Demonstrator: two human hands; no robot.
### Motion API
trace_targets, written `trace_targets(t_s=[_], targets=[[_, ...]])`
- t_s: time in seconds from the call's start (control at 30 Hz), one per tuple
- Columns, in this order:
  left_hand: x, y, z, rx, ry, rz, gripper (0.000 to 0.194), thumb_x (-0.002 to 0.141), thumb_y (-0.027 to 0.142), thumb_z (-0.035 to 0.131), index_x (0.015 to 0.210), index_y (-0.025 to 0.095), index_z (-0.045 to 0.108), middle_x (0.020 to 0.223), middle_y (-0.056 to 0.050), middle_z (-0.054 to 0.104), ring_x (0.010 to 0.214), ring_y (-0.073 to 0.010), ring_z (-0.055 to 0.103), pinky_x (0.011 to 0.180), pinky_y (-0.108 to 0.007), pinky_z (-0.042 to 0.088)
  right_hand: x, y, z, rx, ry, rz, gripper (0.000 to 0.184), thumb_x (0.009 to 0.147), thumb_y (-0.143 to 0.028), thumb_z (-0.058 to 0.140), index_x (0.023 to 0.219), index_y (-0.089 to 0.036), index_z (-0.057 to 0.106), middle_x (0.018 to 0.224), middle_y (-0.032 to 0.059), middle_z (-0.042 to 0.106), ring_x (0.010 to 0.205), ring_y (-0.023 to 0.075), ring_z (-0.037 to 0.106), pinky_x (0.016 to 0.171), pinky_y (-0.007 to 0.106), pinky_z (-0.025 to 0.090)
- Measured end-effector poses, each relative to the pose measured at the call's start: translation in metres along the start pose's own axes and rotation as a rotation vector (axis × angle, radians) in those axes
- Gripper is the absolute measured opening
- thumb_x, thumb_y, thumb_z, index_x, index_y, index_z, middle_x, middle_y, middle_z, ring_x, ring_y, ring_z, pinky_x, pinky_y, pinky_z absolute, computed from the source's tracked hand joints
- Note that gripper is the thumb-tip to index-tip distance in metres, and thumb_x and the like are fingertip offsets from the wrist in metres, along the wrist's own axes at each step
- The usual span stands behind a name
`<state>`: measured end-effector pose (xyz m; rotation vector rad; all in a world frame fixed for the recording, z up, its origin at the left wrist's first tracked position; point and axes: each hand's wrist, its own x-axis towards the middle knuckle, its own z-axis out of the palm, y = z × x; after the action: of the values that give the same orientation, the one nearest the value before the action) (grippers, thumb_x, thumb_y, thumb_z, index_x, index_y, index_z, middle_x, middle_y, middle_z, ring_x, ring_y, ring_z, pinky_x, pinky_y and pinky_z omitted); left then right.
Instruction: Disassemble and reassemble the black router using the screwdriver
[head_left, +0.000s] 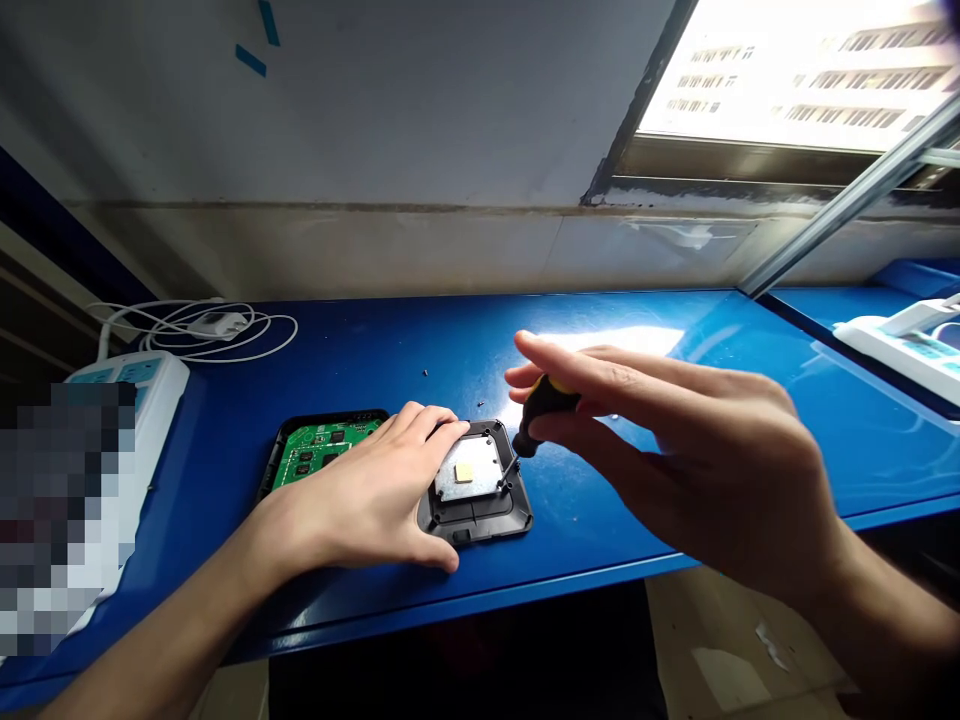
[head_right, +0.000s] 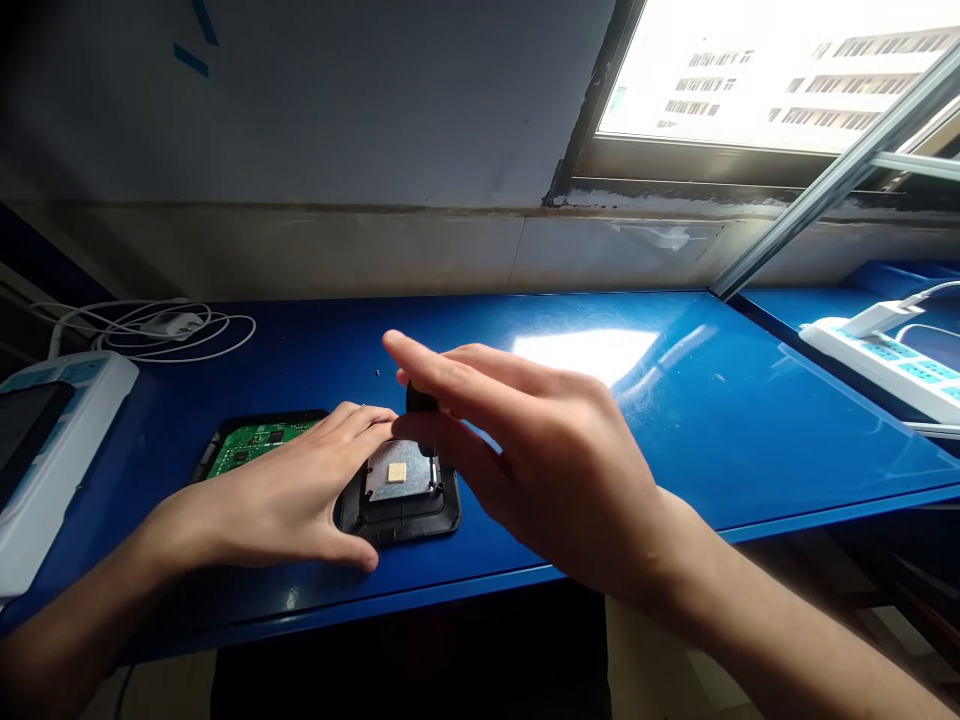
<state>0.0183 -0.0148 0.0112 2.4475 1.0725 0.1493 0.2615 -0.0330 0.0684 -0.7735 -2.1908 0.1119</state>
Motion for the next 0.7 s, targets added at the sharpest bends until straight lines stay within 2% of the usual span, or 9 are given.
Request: trace_targets(t_s=[0.07, 0.13, 0.23, 0.3, 0.37, 0.47, 0.53, 0.6, 0.7], targets=[[-0.0003, 0.0002, 0.0001, -0.006, 0.007, 0.000, 0.090, 0.068, 0.042, 0.092, 0.144, 0.020, 0.051, 0.142, -0.014, 0.057, 0.131, -0.0368, 0.054, 0.107, -0.051, 0.052, 0.0017, 0.0002, 0.0000, -0.060, 0.044, 0.006, 0.032, 0.092, -0.024, 0.079, 0.123, -0.019, 0.075, 0.091, 0.0061, 0.077, 0.076, 0.0164, 0.073, 0.064, 0.030, 0.061], [-0.0006, 0.0002, 0.0002, -0.017, 0.007, -0.004, 0.087, 0.068, 0.040, 0.092, 0.142, 0.020, 0.052, 0.139, -0.013, 0.058, 0.129, -0.0357, 0.055, 0.106, -0.050, 0.052, 0.0020, 0.0004, 0.0010, -0.108, 0.047, 0.002, 0.028, 0.092, -0.034, 0.078, 0.116, -0.018, 0.077, 0.085, 0.0072, 0.072, 0.072, 0.0178, 0.070, 0.060, 0.032, 0.059], [-0.0007, -0.0002, -0.0001, -0.021, -0.028, -0.018, 0.086, 0.067, 0.042, 0.093, 0.141, 0.020, 0.053, 0.142, -0.013, 0.055, 0.133, -0.0355, 0.051, 0.111, -0.050, 0.049, -0.0007, -0.0005, 0.0009, -0.098, -0.019, 0.008, 0.034, 0.103, -0.022, 0.059, 0.137, -0.017, 0.065, 0.115, 0.0145, 0.074, 0.097, 0.0206, 0.074, 0.077, 0.034, 0.064], [-0.0002, -0.0006, -0.0006, -0.023, -0.058, -0.031, 0.090, 0.067, 0.047, 0.093, 0.142, 0.020, 0.052, 0.148, -0.013, 0.052, 0.137, -0.0357, 0.046, 0.115, -0.050, 0.046, -0.0034, -0.0010, -0.0006, -0.094, -0.043, 0.015, 0.044, 0.102, -0.012, 0.056, 0.146, -0.019, 0.057, 0.126, 0.0127, 0.073, 0.104, 0.0187, 0.075, 0.085, 0.032, 0.063], [0.0003, -0.0011, -0.0010, -0.023, -0.081, -0.043, 0.091, 0.068, 0.051, 0.092, 0.143, 0.021, 0.051, 0.151, -0.014, 0.049, 0.140, -0.0362, 0.044, 0.117, -0.050, 0.044, -0.0054, -0.0010, -0.0017, -0.143, -0.015, 0.007, 0.044, 0.099, -0.014, 0.067, 0.142, -0.018, 0.061, 0.110, 0.0087, 0.078, 0.090, 0.0164, 0.076, 0.078, 0.029, 0.063], [0.0007, -0.0014, -0.0014, -0.022, -0.079, -0.045, 0.086, 0.069, 0.052, 0.090, 0.140, 0.022, 0.053, 0.151, -0.013, 0.048, 0.141, -0.0364, 0.043, 0.116, -0.050, 0.045, -0.0057, -0.0005, -0.0006, -0.219, 0.032, -0.011, 0.035, 0.092, -0.032, 0.078, 0.122, -0.014, 0.075, 0.083, 0.0054, 0.071, 0.067, 0.0142, 0.069, 0.061, 0.028, 0.057], [0.0009, -0.0009, -0.0018, -0.022, -0.075, -0.043, 0.082, 0.070, 0.051, 0.089, 0.139, 0.023, 0.054, 0.150, -0.012, 0.048, 0.140, -0.0361, 0.043, 0.116, -0.050, 0.045, -0.0045, 0.0002, 0.0010, -0.189, 0.015, -0.018, 0.036, 0.099, -0.034, 0.070, 0.124, -0.009, 0.073, 0.091, 0.0101, 0.071, 0.074, 0.0157, 0.071, 0.063, 0.028, 0.059], [0.0012, 0.0000, -0.0024, -0.021, -0.082, -0.042, 0.080, 0.071, 0.049, 0.089, 0.138, 0.022, 0.055, 0.150, -0.012, 0.049, 0.139, -0.0360, 0.044, 0.115, -0.050, 0.045, -0.0032, 0.0018, 0.0020, -0.104, -0.021, -0.009, 0.037, 0.104, -0.021, 0.057, 0.137, -0.005, 0.064, 0.114, 0.0170, 0.073, 0.094, 0.0176, 0.075, 0.077, 0.028, 0.062], [0.0012, 0.0009, -0.0032, -0.017, -0.077, -0.036, 0.077, 0.070, 0.050, 0.089, 0.133, 0.021, 0.057, 0.148, -0.013, 0.049, 0.138, -0.0368, 0.044, 0.114, -0.050, 0.046, -0.0026, 0.0068, 0.0028, 0.002, -0.018, 0.011, 0.043, 0.101, -0.011, 0.059, 0.144, -0.010, 0.058, 0.123, 0.0135, 0.075, 0.103, 0.0162, 0.076, 0.087, 0.028, 0.062]])
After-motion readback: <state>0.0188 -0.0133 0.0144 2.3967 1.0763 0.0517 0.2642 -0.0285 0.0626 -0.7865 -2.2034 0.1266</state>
